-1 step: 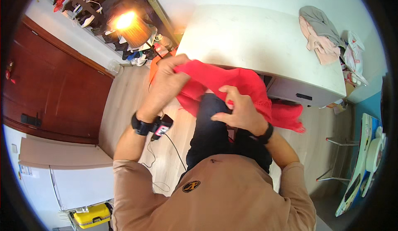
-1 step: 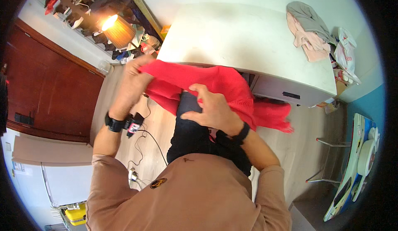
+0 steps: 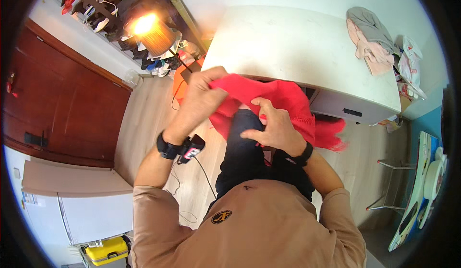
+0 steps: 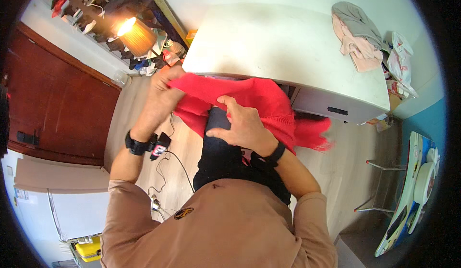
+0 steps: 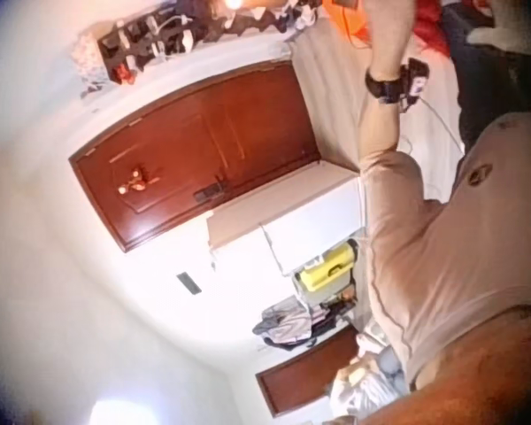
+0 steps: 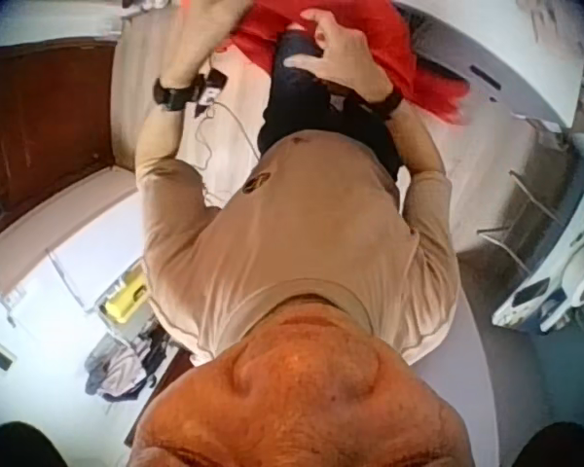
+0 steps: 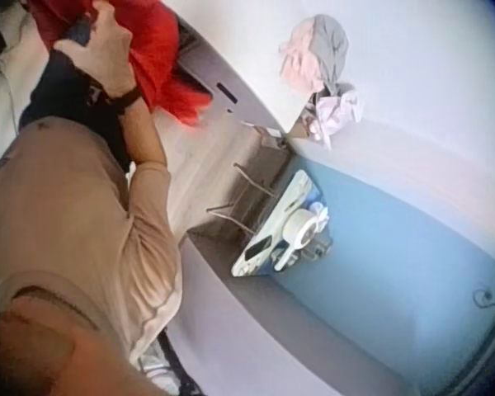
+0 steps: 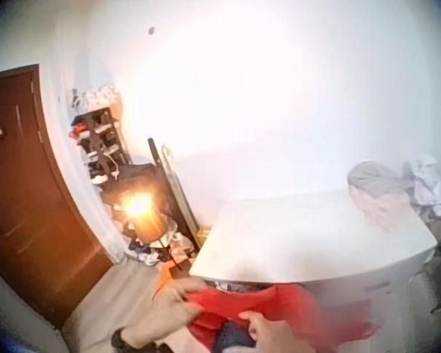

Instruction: Folding a red scarf on a white desk.

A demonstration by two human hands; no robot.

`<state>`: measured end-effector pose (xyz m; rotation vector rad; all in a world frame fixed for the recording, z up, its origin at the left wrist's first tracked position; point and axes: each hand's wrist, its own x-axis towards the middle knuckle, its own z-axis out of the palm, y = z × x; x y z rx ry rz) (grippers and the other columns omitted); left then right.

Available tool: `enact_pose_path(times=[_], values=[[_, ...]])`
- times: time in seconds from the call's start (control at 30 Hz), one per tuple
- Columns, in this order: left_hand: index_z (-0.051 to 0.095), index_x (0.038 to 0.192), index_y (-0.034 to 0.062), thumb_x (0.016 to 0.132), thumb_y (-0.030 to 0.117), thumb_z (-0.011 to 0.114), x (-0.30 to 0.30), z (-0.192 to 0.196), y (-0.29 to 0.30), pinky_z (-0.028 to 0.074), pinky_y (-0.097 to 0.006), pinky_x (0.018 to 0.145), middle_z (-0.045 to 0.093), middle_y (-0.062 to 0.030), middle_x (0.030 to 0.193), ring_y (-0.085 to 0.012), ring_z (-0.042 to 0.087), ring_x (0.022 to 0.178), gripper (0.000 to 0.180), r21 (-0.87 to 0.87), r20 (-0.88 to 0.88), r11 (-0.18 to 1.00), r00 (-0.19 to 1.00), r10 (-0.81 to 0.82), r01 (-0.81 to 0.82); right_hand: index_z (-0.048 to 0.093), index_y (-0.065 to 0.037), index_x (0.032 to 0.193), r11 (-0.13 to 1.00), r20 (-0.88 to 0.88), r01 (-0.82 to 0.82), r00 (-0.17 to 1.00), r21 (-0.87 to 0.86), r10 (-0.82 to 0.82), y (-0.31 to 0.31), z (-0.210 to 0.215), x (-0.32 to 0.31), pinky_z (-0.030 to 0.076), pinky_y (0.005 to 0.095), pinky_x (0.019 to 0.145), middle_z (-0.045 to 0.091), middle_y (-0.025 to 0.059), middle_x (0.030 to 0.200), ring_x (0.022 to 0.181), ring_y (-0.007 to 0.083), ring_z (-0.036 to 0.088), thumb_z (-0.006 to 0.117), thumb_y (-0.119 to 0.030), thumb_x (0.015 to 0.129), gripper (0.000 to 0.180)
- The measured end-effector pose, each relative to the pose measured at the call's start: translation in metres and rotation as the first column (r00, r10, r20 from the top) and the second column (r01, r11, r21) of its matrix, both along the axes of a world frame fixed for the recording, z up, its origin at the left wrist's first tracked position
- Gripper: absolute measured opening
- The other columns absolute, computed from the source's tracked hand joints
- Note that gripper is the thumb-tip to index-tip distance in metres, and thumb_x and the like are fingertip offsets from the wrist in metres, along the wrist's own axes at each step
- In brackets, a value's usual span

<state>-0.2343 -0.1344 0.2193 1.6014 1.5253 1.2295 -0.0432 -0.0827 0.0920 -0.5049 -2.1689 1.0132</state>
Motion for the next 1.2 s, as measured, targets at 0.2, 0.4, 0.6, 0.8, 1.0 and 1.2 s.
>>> enact_pose_path(times=[0.2,0.4,0.6,0.8,1.0,1.2], values=[[0.060,0.075,0.0014,0.081,0.000,0.057,0.009,-0.030,0.006,0.039,-0.019,0.059,0.053,0.0051,0.068,-0.0021,0.048,0.067,0.006,-0.179,-0.003,0.983,0.999,-0.052,0.050,0.057,-0.004,0.077,0.938,0.163,0.305,0.930,0.163,-0.331,0.035,0.002,0.004,0.048,0.0372,0.056,0.058,0.0125,0.069,0.063,0.0281,0.061,0.063,-0.017,0.080,0.015],[0.061,0.078,-0.0009,0.075,-0.006,0.050,-0.003,-0.057,0.012,0.039,-0.020,0.057,0.055,0.0048,0.070,-0.0031,0.049,0.065,0.012,-0.171,0.166,0.982,0.981,0.102,-0.073,0.057,-0.004,0.095,0.951,0.085,0.285,0.951,0.122,-0.296,0.033,-0.005,0.022,0.049,0.0361,0.058,0.062,0.0123,0.077,0.068,0.0296,0.063,0.076,-0.033,0.066,0.045],[0.057,0.074,-0.0026,0.070,0.001,0.056,-0.002,-0.081,0.015,0.039,-0.029,0.051,0.044,-0.0141,0.057,-0.0086,0.044,0.054,0.006,-0.132,-0.065,0.989,0.996,0.063,-0.071,0.056,-0.002,0.104,0.938,0.181,0.330,0.921,0.108,-0.345,0.036,-0.019,-0.005,0.052,0.0375,0.064,0.064,0.0145,0.089,0.077,0.0316,0.064,0.078,-0.041,0.061,0.062],[0.055,0.071,-0.0020,0.069,0.003,0.059,0.007,-0.106,0.012,0.038,-0.030,0.050,0.043,-0.0110,0.058,-0.0164,0.047,0.054,0.006,-0.223,-0.113,0.968,0.989,0.095,-0.118,0.058,-0.004,0.090,0.909,0.138,0.311,0.924,0.277,-0.358,0.040,-0.044,0.003,0.049,0.0365,0.054,0.060,0.0110,0.076,0.064,0.0289,0.061,0.070,-0.030,0.073,0.033],[0.059,0.072,0.0010,0.068,0.010,0.063,-0.009,-0.126,0.005,0.041,-0.036,0.050,0.051,-0.0208,0.061,-0.0348,0.056,0.056,0.010,-0.243,-0.239,0.958,0.966,0.094,-0.153,0.059,-0.004,0.078,0.919,0.123,0.357,0.917,0.169,-0.379,0.047,-0.030,0.022,0.045,0.0361,0.047,0.057,0.0115,0.069,0.057,0.0274,0.058,0.064,-0.015,0.078,0.012],[0.065,0.084,0.0017,0.074,0.005,0.059,0.004,-0.141,0.009,0.044,-0.032,0.054,0.061,-0.0123,0.068,-0.0200,0.056,0.062,0.012,-0.291,0.027,0.952,0.994,0.109,-0.097,0.058,-0.001,0.102,0.960,0.136,0.214,0.961,0.178,-0.239,0.027,-0.029,0.012,0.046,0.0316,0.049,0.054,0.0076,0.064,0.054,0.0184,0.057,0.083,-0.031,0.057,0.060]])
